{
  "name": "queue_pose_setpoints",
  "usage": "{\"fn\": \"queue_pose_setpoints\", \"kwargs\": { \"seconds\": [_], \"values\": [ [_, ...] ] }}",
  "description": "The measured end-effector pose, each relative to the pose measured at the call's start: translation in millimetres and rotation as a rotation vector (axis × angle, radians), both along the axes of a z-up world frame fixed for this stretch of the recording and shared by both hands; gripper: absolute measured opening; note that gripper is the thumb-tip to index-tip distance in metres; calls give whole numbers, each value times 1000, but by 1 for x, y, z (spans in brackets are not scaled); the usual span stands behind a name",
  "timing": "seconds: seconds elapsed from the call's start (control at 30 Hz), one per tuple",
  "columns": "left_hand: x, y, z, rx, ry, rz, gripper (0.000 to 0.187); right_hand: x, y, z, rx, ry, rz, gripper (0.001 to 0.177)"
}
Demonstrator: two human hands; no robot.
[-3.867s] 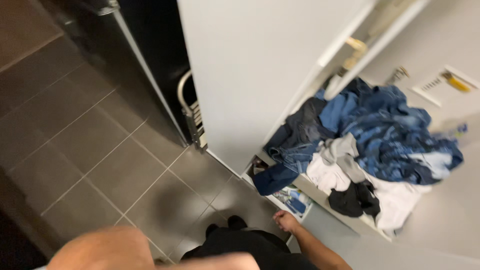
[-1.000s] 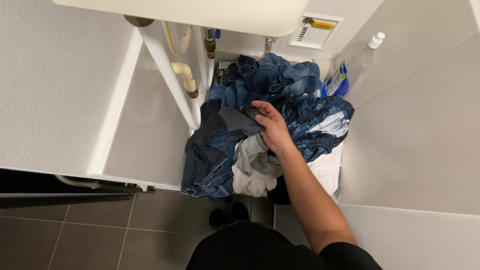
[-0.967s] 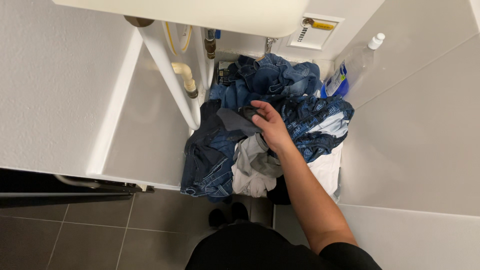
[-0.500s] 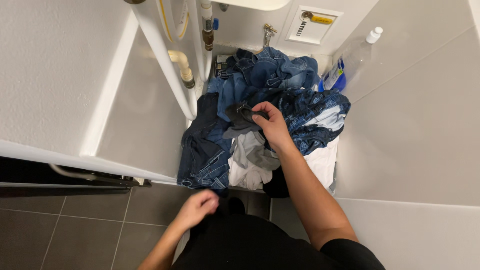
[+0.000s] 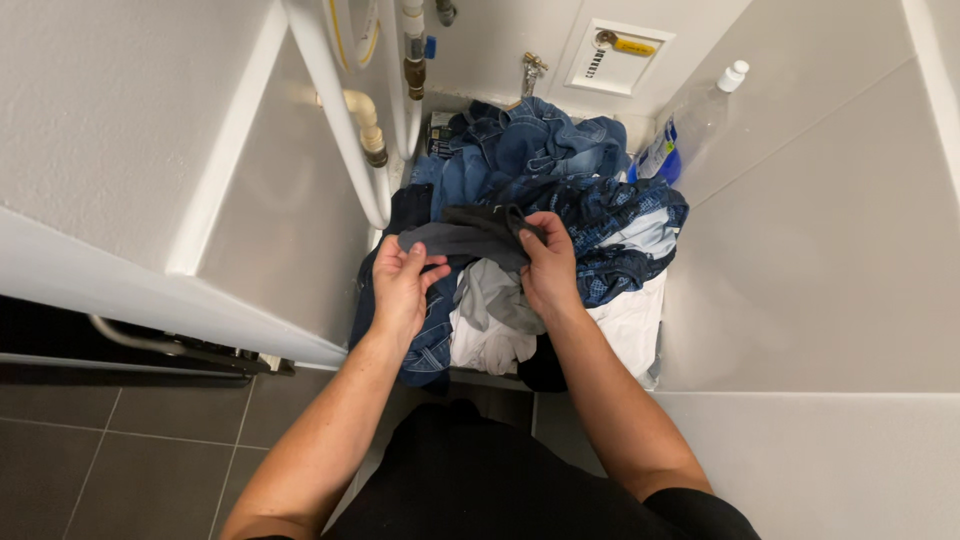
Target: The person picks up a white shirt, a black shirt, a pair of socks, and a grey cloth from a pile of laundry on the floor and places each item one at a time into the washing machine.
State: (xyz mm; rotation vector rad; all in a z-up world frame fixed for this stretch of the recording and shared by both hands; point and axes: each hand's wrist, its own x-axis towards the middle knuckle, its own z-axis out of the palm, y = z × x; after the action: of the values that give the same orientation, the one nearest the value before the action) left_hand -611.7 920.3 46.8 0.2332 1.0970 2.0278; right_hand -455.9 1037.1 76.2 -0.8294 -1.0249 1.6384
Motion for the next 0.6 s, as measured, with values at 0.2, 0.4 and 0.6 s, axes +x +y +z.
{"fn": "queue_pose_setpoints", "kwargs": {
  "seconds": [0.2, 0.4, 0.6],
  "values": [
    [-14, -14, 21, 43, 58, -18, 5, 33, 31, 12, -46, 151, -102, 17],
    [-8, -32, 21, -472, 1208, 12, 80, 38, 24, 6, 221, -94, 84, 26],
    [14, 22, -25, -292, 1015, -234, 22, 23, 0, 6, 355, -284, 544, 35]
  ]
}}
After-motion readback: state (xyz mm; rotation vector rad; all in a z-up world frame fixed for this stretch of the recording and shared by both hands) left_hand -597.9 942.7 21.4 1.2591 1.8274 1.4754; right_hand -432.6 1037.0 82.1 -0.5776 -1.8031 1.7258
